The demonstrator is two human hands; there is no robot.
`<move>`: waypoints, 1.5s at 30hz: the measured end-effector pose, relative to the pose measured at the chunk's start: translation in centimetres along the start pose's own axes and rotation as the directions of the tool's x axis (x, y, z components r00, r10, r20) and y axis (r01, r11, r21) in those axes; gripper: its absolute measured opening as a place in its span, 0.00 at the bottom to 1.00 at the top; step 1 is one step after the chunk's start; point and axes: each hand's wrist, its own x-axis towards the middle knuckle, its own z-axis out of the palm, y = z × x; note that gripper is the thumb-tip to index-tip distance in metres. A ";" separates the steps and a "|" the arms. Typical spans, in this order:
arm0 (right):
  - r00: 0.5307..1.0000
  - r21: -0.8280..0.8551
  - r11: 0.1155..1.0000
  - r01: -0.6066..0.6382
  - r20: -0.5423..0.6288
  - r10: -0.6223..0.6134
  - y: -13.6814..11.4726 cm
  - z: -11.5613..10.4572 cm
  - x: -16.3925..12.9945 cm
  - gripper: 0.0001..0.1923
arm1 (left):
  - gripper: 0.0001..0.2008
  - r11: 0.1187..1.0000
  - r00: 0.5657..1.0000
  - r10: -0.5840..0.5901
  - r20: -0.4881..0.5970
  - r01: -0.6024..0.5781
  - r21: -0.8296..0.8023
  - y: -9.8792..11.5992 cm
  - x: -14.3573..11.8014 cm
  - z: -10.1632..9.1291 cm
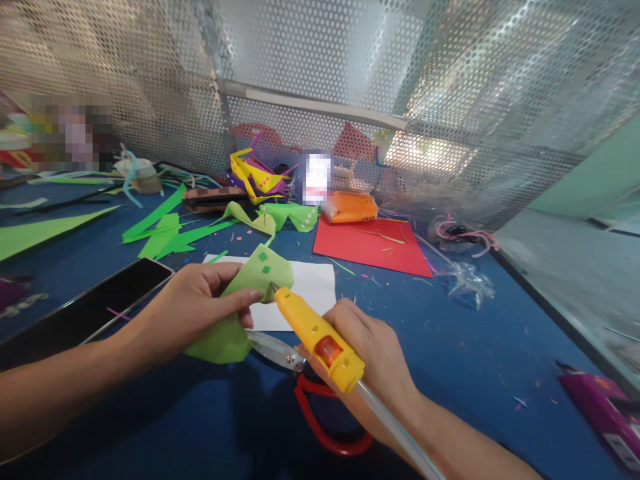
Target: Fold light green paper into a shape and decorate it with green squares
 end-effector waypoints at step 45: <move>0.998 -0.013 0.998 -0.067 0.001 0.067 -0.2 -0.1 -0.1 0.15 | 0.06 0.997 0.998 -0.067 0.004 0.067 0.023 0.3 -0.1 0.0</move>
